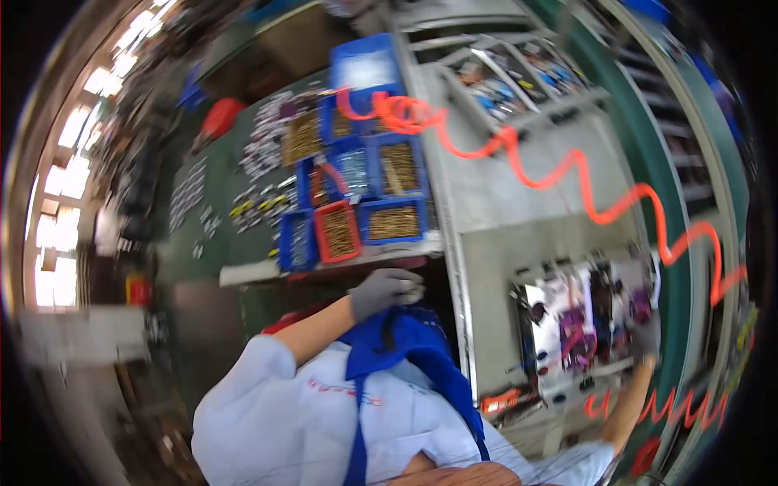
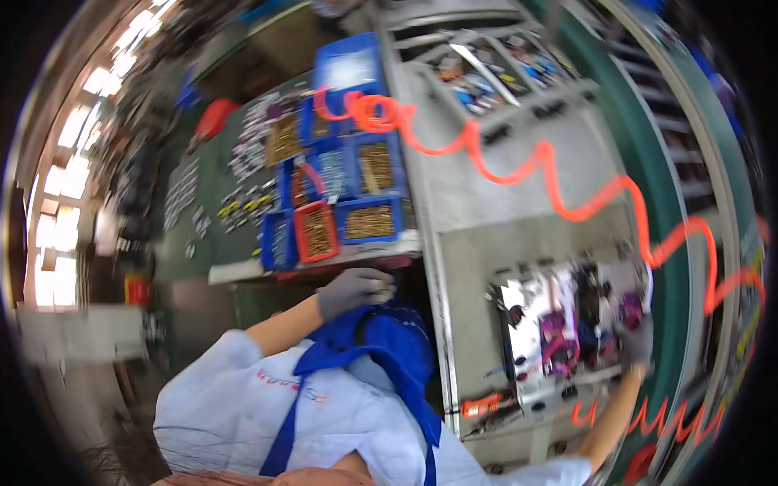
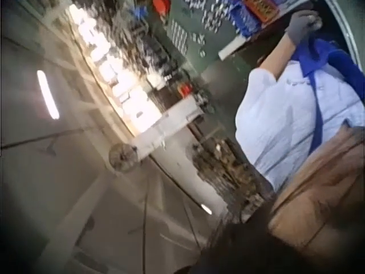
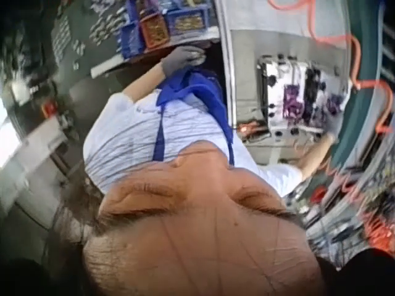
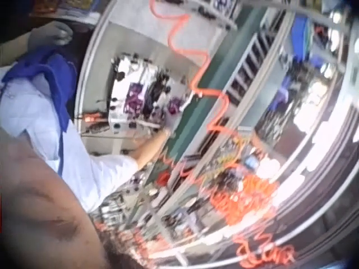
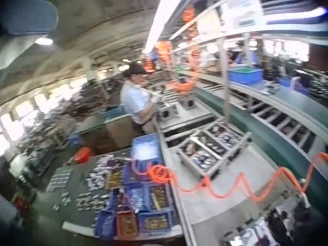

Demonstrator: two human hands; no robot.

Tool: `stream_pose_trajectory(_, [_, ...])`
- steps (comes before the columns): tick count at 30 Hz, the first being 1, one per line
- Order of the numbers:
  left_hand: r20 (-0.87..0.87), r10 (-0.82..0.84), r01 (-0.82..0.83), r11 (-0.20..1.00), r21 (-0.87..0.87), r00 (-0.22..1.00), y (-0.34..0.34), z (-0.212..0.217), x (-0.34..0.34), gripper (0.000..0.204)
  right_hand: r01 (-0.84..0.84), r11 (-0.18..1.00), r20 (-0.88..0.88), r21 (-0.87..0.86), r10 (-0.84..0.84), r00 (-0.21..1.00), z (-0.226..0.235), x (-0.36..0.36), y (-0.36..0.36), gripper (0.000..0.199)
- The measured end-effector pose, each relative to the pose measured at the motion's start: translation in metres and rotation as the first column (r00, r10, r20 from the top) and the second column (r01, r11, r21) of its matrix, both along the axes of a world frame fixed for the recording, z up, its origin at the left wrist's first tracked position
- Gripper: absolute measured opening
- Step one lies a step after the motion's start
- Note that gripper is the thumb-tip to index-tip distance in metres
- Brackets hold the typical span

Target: The person assembles electronic components onto printed circuit boards by hand, securing them with screws using both manual screwdrivers and a pneumatic screwdriver.

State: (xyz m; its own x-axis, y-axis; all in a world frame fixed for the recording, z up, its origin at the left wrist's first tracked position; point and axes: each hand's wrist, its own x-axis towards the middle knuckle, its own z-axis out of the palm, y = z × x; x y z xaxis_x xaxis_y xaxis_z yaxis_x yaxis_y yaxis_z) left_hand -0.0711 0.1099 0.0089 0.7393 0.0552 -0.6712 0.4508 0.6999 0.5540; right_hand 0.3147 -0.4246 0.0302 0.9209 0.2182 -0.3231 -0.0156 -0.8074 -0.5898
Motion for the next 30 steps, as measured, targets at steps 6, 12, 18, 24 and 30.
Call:
stream_pose_trajectory(6, [0.147,0.258,-0.233,0.957,-0.170,0.955,0.035,-0.001,-0.013,0.028,-0.008,0.790,0.316,-0.613,0.254,0.914,0.042,-0.024,0.076,0.083])
stream_pose_trajectory(12, [0.218,0.458,-0.370,0.862,-0.347,0.862,0.137,0.005,-0.046,0.028,0.346,0.875,0.779,-0.339,0.055,0.624,0.103,-0.106,0.123,0.059])
stream_pose_trajectory(18, [0.209,0.730,-0.650,0.678,-0.344,0.651,0.301,-0.042,-0.027,0.018,0.026,0.997,0.819,-0.069,0.042,0.572,0.120,-0.272,0.293,0.044])
stream_pose_trajectory(24, [0.055,0.531,-0.523,0.803,0.286,0.846,0.404,0.019,-0.019,0.057,-0.326,0.895,0.531,0.305,0.124,0.838,0.085,-0.370,0.526,0.042])
stream_pose_trajectory(30, [-0.027,0.231,0.002,0.108,0.994,0.972,0.484,0.019,-0.178,0.054,-0.840,0.473,0.529,0.266,0.656,0.538,0.078,-0.426,0.702,0.039])
